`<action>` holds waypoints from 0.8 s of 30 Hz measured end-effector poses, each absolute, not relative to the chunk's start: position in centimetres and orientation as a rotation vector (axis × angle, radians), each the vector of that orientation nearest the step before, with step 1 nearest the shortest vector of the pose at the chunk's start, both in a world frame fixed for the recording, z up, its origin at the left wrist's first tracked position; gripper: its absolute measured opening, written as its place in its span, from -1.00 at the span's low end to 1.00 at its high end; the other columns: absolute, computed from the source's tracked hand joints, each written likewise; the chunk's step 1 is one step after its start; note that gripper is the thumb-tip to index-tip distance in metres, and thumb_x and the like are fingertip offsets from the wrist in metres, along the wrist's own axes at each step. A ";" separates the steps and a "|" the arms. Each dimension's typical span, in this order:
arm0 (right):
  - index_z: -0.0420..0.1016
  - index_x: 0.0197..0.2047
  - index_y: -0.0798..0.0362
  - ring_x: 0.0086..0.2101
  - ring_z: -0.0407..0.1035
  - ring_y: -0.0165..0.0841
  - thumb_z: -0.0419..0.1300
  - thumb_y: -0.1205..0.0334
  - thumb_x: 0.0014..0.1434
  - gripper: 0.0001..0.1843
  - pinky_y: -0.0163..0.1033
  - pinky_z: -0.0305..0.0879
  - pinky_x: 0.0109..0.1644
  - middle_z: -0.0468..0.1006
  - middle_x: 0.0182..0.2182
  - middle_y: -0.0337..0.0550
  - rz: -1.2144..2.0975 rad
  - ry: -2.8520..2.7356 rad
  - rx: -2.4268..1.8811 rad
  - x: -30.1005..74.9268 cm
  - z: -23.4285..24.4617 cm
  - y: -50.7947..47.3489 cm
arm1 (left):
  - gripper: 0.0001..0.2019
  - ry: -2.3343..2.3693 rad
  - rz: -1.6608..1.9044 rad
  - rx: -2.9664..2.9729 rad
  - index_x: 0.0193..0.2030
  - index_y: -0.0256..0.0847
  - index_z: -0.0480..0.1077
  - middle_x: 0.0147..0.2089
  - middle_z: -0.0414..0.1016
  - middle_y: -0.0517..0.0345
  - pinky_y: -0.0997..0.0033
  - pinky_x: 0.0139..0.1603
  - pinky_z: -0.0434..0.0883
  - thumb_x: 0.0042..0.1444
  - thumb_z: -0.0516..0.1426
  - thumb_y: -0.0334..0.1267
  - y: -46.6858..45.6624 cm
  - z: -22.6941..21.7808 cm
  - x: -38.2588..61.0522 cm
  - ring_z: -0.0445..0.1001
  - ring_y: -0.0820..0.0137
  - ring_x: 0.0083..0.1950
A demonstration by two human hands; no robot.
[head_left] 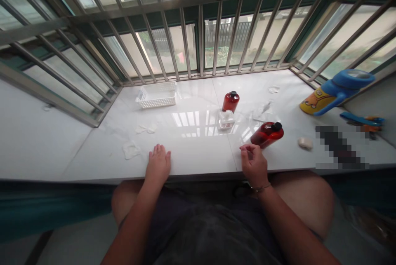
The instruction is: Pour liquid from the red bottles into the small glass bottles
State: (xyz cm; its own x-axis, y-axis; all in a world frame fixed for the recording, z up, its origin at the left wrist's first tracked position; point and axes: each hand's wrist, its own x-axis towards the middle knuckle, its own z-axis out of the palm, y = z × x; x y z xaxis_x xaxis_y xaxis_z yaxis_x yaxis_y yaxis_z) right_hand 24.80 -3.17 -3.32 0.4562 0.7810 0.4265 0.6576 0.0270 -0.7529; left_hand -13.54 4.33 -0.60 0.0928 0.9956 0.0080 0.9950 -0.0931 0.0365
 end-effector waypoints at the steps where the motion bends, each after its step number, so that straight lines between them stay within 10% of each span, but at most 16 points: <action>1: 0.51 -0.06 -0.03 -0.14 0.59 -0.15 0.18 -0.07 0.42 -0.71 -0.07 0.46 -0.02 0.68 -0.16 -0.06 0.152 -1.255 -1.689 24.8 -3.3 -3.1 | -0.45 2.018 0.056 2.347 0.44 -0.55 0.33 0.52 0.31 -0.46 -0.20 0.56 0.26 0.54 -0.14 -0.19 4.4 -0.5 -12.0 0.27 -0.07 0.59; 11: 0.52 -0.09 -0.02 -0.19 0.59 -0.16 0.14 -0.10 0.43 -0.67 -0.08 0.46 -0.05 0.67 -0.18 -0.07 0.136 -1.275 -1.719 24.7 -3.0 -3.1 | -0.44 0.860 0.190 2.731 0.53 -0.32 0.24 0.58 0.27 -0.18 -0.03 0.64 0.13 0.58 -0.13 -0.05 1.3 -0.5 4.4 0.21 0.17 0.63; 19: 0.52 -0.08 -0.03 -0.15 0.59 -0.15 0.17 -0.08 0.43 -0.71 -0.06 0.46 0.00 0.68 -0.17 -0.08 0.166 -1.284 -1.697 24.8 -3.2 -3.3 | -0.48 1.774 0.108 2.387 0.52 -0.26 0.28 0.58 0.26 -0.18 -0.14 0.64 0.10 0.54 -0.13 -0.24 7.8 0.2 -6.4 0.22 0.15 0.62; 24: 0.52 -0.08 -0.03 -0.16 0.58 -0.17 0.17 -0.05 0.44 -0.73 -0.07 0.46 0.01 0.67 -0.17 -0.09 0.147 -1.285 -1.665 24.8 -3.3 -3.4 | -0.42 2.004 0.072 2.224 0.48 -0.61 0.24 0.54 0.21 -0.58 -0.39 0.54 0.18 0.53 -0.24 -0.29 12.8 1.4 -11.2 0.21 -0.11 0.61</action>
State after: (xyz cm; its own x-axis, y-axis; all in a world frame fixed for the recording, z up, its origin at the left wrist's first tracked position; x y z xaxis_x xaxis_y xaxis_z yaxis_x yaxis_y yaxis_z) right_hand 24.79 -3.36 -3.29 0.4314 0.7875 0.4402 0.6679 0.0492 -0.7426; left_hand -11.24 12.82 1.42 0.1080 0.9922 -0.0625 0.9851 -0.0984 0.1407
